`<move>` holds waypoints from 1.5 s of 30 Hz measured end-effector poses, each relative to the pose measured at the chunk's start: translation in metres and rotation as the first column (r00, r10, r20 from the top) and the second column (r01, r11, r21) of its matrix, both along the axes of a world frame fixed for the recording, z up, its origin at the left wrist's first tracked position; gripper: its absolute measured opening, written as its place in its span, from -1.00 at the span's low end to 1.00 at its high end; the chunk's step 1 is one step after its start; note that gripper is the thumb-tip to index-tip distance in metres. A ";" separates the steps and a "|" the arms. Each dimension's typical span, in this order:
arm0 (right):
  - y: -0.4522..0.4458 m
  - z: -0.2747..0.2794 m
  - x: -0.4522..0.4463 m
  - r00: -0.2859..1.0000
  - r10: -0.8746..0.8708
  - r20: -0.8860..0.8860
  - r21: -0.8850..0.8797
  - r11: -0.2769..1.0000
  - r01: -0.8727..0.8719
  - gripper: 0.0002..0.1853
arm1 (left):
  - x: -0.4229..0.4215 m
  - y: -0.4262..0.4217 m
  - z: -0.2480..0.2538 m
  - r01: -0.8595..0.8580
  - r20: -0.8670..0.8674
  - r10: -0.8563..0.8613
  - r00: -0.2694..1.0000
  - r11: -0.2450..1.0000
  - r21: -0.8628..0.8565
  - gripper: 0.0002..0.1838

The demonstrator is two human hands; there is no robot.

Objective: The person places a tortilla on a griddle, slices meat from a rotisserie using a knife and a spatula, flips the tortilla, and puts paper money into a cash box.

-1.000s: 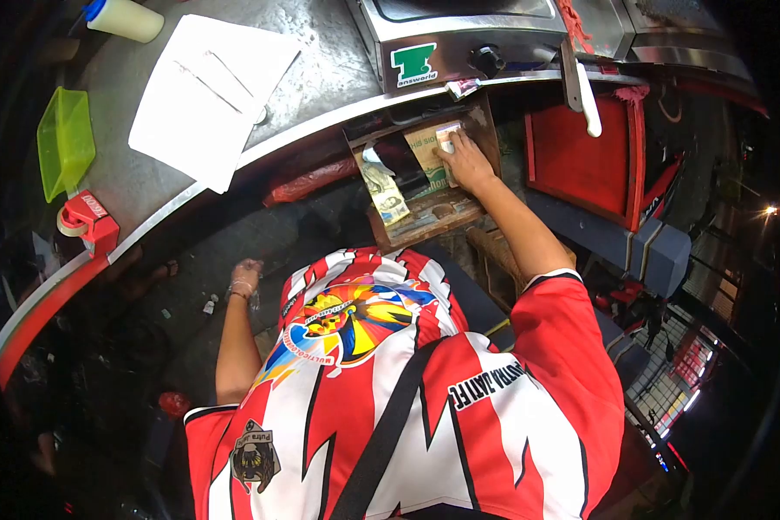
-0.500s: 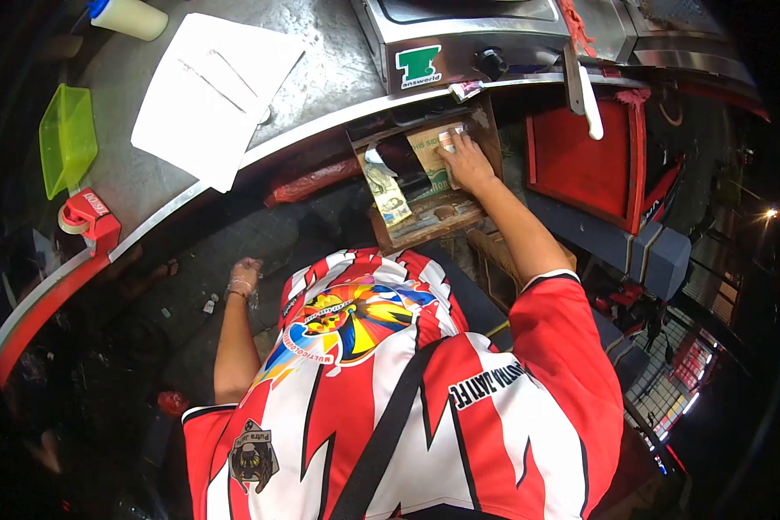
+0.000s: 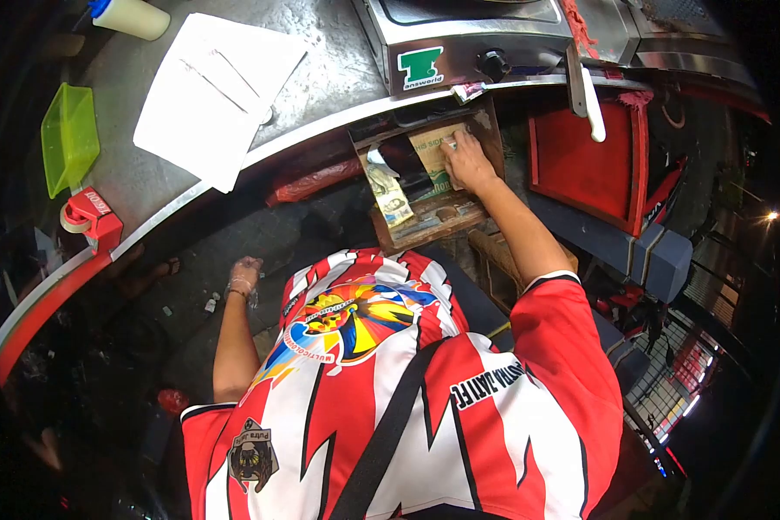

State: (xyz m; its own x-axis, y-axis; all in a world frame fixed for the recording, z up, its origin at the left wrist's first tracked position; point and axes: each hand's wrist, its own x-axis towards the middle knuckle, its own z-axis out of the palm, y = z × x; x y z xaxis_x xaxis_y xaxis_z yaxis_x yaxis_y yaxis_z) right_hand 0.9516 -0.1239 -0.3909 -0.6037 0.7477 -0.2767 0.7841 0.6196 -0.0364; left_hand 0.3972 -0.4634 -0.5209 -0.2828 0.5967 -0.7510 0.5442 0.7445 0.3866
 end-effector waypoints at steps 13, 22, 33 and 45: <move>0.023 -0.006 -0.008 0.999 -0.034 -0.012 0.114 0.993 0.036 -0.76 | -0.011 -0.021 -0.033 -0.018 0.003 0.018 1.000 1.000 0.020 -0.67; -0.037 0.023 -0.123 0.911 -0.357 -0.208 -0.300 0.909 0.288 -0.52 | -0.011 -0.027 -0.036 -0.045 0.017 0.045 0.999 0.999 0.021 -0.69; -0.033 0.008 -0.078 0.855 -0.416 -0.310 -0.390 0.876 0.284 -0.71 | 0.002 0.011 0.006 0.055 -0.061 -0.055 0.997 0.998 0.010 -0.66; -0.033 0.141 -0.078 0.374 -0.678 -0.633 -0.703 0.705 0.088 -0.59 | -0.013 -0.028 -0.036 0.068 -0.085 -0.063 0.994 0.996 0.063 -0.72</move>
